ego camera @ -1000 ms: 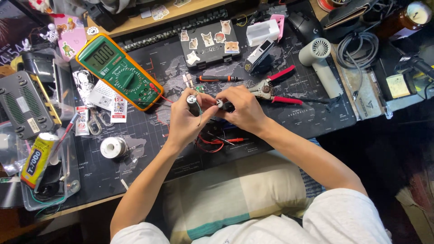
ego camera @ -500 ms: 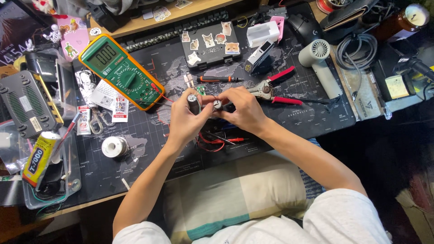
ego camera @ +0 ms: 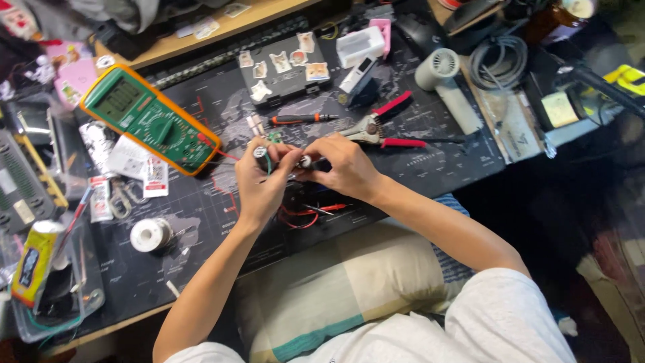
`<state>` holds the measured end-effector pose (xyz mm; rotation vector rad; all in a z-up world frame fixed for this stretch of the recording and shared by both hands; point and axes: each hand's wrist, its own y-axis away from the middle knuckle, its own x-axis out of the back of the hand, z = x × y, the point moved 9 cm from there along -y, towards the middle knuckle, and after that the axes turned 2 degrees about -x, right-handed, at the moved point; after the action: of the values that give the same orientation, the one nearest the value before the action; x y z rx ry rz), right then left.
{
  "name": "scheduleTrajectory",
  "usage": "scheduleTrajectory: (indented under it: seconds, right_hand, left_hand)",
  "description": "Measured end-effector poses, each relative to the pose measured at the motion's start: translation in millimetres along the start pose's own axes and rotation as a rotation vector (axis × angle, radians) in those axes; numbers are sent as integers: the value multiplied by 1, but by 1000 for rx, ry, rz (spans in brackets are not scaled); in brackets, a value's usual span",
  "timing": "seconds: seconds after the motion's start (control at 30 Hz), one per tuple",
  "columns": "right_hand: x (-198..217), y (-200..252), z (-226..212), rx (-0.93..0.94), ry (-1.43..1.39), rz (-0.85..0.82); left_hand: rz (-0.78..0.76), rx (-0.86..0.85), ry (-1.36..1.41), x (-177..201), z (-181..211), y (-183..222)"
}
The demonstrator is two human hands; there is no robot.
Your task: Soldering wires to a small electronic component and testing the connections with a multimeter on a repair bench.
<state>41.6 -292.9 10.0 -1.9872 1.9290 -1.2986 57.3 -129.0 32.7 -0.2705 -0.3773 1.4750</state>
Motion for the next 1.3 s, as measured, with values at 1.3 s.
scheduleTrajectory:
  seconds: [1.3]
  right_hand:
    - [399, 172, 218, -560, 21, 944]
  left_hand:
    - [-57, 193, 215, -12, -17, 9]
